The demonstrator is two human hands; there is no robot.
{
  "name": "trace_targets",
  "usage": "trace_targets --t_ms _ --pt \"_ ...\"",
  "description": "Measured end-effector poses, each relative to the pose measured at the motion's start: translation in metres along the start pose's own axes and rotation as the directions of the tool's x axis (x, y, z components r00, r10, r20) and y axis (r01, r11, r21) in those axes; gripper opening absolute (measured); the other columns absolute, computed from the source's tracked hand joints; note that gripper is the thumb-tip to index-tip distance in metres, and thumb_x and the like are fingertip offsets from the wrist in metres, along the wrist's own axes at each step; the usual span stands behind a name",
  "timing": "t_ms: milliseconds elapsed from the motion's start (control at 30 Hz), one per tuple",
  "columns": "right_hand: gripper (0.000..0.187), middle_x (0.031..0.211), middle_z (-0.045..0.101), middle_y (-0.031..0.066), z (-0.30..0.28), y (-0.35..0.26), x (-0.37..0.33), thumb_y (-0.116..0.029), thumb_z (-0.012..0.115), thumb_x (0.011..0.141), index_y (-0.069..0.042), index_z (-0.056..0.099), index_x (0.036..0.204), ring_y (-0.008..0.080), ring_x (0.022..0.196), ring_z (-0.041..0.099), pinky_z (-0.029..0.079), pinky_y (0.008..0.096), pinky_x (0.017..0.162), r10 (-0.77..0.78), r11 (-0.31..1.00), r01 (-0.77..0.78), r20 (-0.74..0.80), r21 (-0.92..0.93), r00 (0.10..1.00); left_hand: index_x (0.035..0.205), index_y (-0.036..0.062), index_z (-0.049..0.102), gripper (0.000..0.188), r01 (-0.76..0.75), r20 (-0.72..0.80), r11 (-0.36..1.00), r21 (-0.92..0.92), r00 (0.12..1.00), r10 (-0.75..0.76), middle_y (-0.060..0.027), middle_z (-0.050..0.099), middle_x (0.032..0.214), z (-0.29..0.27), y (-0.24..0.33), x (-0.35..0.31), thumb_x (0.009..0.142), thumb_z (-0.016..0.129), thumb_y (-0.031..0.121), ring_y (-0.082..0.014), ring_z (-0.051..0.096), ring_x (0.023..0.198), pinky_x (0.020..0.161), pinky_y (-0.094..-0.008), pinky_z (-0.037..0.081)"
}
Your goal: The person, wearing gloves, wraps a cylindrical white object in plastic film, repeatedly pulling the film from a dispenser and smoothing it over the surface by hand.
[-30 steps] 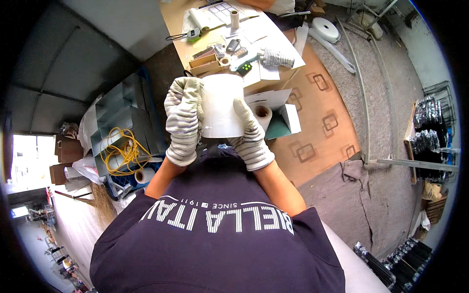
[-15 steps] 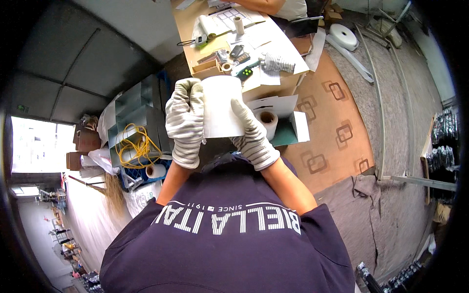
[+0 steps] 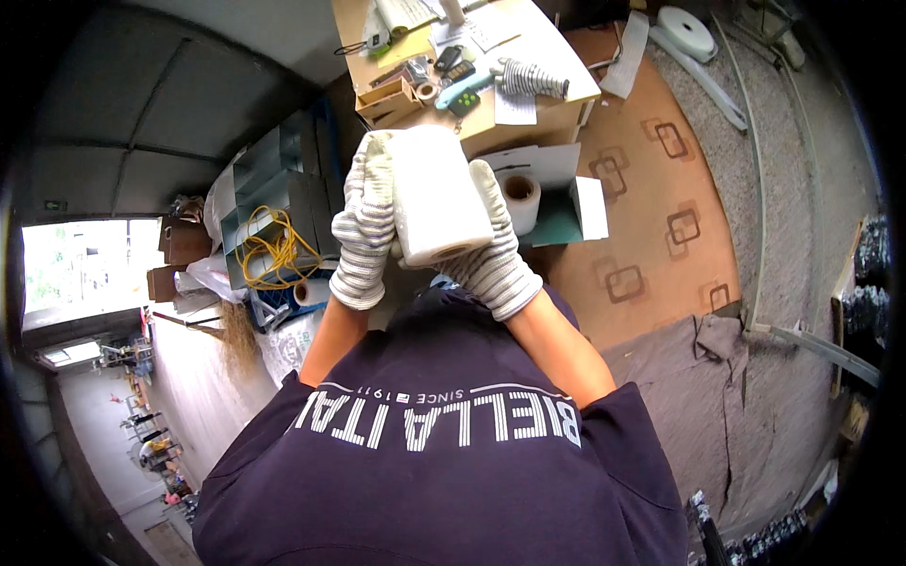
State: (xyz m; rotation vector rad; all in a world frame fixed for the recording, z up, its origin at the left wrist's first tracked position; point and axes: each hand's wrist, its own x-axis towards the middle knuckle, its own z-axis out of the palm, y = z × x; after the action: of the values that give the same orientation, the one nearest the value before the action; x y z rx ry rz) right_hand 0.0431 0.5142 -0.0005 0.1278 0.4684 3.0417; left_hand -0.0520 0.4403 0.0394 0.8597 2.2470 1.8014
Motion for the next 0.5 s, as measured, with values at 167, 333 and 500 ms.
trace_targets --t_ms 167,333,500 --pt "0.071 0.129 0.044 0.0171 -0.022 0.0 -0.002 -0.053 0.05 0.083 -0.005 0.035 0.133 0.0349 0.114 0.046 0.037 0.0514 0.095 0.057 0.969 -0.092 0.155 0.231 0.986 0.117 0.002 0.05 0.037 0.023 -0.017 0.986 0.164 1.0 -0.021 -0.0094 0.06 0.102 -0.002 -0.018 -0.005 0.093 0.05 0.03 -0.0136 0.057 0.091 0.081 -0.0266 0.047" --pt "0.081 0.113 0.051 0.0297 -0.015 0.002 0.004 -0.061 0.051 0.078 0.0 0.037 0.13 0.0466 0.091 0.056 0.048 0.0539 0.075 0.242 0.959 -0.264 0.187 0.107 0.952 0.088 0.0015 0.061 0.033 0.235 0.068 0.93 -0.284 0.972 -0.225 -0.0016 0.061 0.077 -0.011 0.005 0.011 0.09 0.056 0.034 -0.0064 0.053 0.066 0.065 -0.022 0.045" --pt "0.076 0.113 0.054 0.0237 -0.002 0.01 0.017 -0.059 0.047 0.083 0.0 0.037 0.13 0.0326 0.096 0.059 0.05 0.0421 0.079 -0.034 0.919 -0.006 -0.094 -0.394 0.995 0.104 0.0027 0.059 0.047 0.08 0.191 0.993 -0.086 0.98 -0.062 -0.0087 0.064 0.093 -0.044 -0.001 0.039 0.093 0.042 0.045 -0.0147 0.059 0.083 0.078 -0.0265 0.045"
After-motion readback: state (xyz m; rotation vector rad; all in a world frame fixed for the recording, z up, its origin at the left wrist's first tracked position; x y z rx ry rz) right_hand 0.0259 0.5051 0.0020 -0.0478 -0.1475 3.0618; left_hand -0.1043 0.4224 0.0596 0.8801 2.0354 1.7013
